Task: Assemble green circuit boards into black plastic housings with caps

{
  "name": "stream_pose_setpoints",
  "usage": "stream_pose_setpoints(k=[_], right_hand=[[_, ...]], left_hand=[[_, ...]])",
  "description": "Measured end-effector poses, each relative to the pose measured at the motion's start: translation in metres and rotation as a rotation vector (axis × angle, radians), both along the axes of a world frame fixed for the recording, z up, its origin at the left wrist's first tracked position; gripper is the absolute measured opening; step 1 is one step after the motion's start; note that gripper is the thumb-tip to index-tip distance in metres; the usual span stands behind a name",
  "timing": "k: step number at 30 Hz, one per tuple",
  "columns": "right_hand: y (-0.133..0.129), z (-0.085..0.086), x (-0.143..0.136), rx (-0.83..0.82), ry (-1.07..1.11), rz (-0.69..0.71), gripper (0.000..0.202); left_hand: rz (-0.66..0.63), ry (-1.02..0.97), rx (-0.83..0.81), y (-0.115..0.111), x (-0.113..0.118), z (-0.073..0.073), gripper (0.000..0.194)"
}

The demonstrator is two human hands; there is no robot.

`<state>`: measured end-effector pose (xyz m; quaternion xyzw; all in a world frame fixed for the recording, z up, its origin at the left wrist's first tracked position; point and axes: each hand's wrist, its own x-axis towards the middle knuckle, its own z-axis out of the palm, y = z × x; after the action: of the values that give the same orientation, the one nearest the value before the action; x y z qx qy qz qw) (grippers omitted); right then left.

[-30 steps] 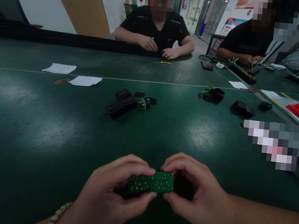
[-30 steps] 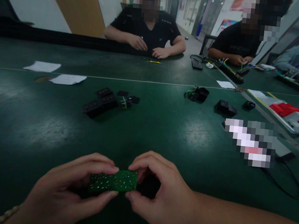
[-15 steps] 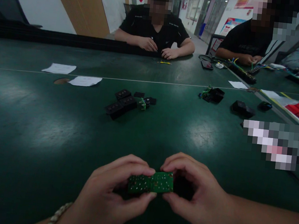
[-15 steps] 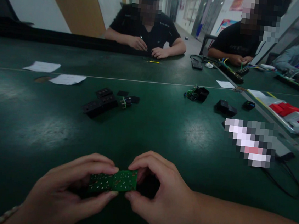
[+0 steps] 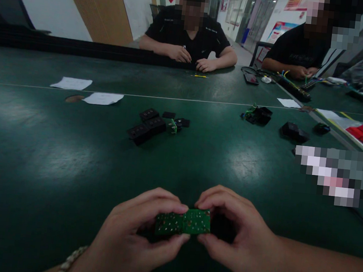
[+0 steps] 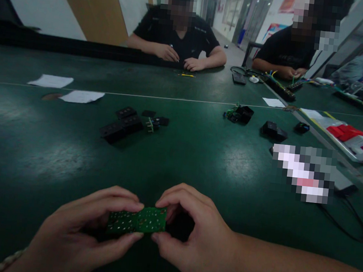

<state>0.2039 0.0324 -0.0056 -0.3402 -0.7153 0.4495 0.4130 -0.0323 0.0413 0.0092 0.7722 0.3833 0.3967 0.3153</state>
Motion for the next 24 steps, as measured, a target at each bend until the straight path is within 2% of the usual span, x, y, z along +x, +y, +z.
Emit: stream_pose_setpoints(k=[24], right_hand=[[0.0014, -0.0009, -0.001, 0.0, 0.004, -0.001, 0.037]], left_hand=[[0.001, 0.005, -0.013, -0.0009, -0.0011, -0.0017, 0.04]])
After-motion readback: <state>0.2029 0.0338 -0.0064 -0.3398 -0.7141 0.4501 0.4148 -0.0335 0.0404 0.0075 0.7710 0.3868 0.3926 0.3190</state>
